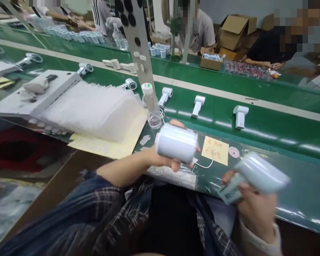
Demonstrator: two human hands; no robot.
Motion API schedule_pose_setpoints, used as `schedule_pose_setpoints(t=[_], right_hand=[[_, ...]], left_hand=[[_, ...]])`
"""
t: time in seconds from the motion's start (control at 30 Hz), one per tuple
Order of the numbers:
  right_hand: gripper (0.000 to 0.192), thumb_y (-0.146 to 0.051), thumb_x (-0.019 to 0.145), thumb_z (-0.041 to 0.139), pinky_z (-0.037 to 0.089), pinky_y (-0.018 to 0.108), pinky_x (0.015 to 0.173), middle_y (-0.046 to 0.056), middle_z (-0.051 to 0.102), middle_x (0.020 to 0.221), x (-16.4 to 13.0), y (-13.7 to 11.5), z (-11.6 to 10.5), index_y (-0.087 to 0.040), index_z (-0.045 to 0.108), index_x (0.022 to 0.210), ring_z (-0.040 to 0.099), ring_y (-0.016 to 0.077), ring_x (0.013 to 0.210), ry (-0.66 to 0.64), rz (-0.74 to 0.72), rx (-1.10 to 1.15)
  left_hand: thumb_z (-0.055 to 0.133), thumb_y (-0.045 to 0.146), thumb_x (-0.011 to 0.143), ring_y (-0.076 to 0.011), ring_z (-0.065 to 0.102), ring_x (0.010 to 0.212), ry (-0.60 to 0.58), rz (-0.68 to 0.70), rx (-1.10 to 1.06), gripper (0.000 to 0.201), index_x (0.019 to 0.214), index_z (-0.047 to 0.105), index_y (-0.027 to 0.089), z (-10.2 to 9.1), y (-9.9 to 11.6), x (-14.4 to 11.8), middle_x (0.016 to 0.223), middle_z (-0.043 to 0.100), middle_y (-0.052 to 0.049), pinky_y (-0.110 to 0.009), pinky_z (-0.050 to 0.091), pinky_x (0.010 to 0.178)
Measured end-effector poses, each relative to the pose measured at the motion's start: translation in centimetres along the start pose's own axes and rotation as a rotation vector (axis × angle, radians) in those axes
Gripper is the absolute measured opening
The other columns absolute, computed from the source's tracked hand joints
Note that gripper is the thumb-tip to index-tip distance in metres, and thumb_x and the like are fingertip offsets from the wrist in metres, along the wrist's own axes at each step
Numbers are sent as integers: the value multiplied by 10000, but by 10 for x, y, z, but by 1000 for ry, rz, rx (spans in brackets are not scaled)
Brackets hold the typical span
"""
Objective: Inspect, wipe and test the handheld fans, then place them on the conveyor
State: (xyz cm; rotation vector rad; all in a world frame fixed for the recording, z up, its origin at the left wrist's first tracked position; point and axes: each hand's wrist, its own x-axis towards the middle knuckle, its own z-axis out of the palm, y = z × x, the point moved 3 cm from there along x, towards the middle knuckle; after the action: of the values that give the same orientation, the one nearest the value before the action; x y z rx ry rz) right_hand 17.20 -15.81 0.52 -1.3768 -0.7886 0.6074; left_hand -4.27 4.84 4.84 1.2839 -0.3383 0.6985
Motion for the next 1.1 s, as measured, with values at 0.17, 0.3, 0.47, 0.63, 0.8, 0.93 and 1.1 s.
schedule_pose_setpoints(t=[0.17, 0.3, 0.47, 0.63, 0.8, 0.93, 1.1], right_hand=[[1068, -867, 885, 788, 652, 470, 1022, 232, 660, 1590, 14, 31, 28, -243, 445, 1681, 739, 385, 1335, 42, 25, -91], [1427, -1061, 772, 667, 610, 537, 1117, 264, 593, 1648, 36, 48, 35, -208, 185, 1809, 680, 409, 1425, -185, 14, -240], [1216, -814, 826, 794, 559, 610, 1104, 263, 688, 1517, 98, 61, -63, -190, 348, 1769, 712, 450, 1292, -9, 102, -646], [959, -570, 760, 806, 500, 734, 1018, 333, 727, 1339, 124, 52, -194, -152, 608, 1600, 681, 590, 1228, 193, 188, -1202], [735, -423, 940, 641, 426, 786, 1025, 462, 475, 1597, 152, 43, -208, -101, 568, 1596, 551, 612, 1390, 491, 96, -1318], [505, -336, 1000, 571, 500, 592, 1127, 277, 698, 1399, 229, 74, -144, -134, 675, 1452, 630, 431, 1350, 304, 8, -1261], [576, -434, 1044, 683, 533, 562, 1114, 191, 715, 1341, 290, 94, -75, -125, 603, 1524, 683, 340, 1238, 185, 11, -1211]], left_hand=[[1047, 823, 463, -468, 394, 1700, 331, -68, 266, 1118, 1353, 648, 277, 26, -78, 11, 1789, 420, -178, -640, 352, 1408], [830, 878, 808, -437, 446, 1649, 483, -245, 311, 1112, 1668, 445, 288, 44, -142, 32, 1785, 408, -197, -641, 347, 1394], [803, 704, 936, -421, 298, 1753, 305, -501, 703, 943, 1684, 477, 230, 0, -183, 108, 1848, 334, -224, -611, 291, 1425], [753, 317, 1008, -411, 84, 1807, 682, -702, 1162, 921, 1763, 289, 68, -113, -162, 165, 1882, 207, -306, -581, 95, 1462], [793, 144, 909, -420, 337, 1732, 779, -797, 970, 892, 1705, 399, 54, -137, -180, 169, 1726, 496, -329, -559, 233, 1426], [833, 59, 819, -346, 679, 1415, 801, -807, 620, 845, 1604, 526, 132, -111, -179, 162, 1505, 704, -225, -498, 515, 1243], [992, 216, 769, -153, 738, 763, 798, -761, 44, 486, 1157, 703, 183, -57, -135, 94, 947, 769, -26, -315, 638, 813]])
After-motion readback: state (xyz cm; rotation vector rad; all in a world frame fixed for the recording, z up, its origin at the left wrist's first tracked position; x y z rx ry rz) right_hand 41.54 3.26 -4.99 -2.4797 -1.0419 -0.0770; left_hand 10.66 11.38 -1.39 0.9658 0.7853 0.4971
